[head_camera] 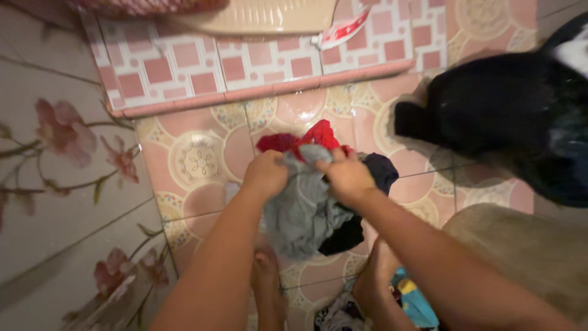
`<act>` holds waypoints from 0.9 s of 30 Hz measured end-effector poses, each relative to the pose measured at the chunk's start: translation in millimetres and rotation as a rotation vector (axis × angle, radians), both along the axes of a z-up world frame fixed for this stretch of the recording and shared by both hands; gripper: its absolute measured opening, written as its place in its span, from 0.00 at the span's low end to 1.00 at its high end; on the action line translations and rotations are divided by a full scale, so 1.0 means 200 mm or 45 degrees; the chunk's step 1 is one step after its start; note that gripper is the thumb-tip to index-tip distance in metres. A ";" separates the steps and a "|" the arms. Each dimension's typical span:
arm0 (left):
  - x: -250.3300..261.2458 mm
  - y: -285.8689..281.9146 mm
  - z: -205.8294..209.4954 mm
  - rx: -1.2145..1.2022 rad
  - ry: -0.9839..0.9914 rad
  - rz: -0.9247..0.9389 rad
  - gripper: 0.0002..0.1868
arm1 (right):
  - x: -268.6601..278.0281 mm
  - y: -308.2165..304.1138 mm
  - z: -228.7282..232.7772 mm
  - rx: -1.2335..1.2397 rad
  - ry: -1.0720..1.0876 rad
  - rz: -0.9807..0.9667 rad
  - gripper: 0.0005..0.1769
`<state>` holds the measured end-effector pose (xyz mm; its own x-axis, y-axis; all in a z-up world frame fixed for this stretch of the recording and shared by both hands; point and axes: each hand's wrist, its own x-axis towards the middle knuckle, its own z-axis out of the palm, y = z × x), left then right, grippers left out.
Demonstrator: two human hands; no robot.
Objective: The person adds detergent to a black basin of water, then washes several pieces of clothing by hand, scrubbing and rinsing them. The person uses a scoop to transfer water between basins and wrings out the wet clothes.
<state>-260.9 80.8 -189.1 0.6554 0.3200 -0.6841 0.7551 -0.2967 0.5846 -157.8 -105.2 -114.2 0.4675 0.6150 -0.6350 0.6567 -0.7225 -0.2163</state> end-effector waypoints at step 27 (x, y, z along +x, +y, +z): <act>1.57 -1.16 1.59 -0.237 -0.221 -0.432 0.24 | 1.15 -1.02 2.11 0.228 -0.788 -0.654 0.37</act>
<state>52.4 -151.7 128.5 0.8130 -0.0522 -0.5798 0.5183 -0.3888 0.7617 71.5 -309.2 307.0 0.9515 0.2964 -0.0824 0.2917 -0.9544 -0.0640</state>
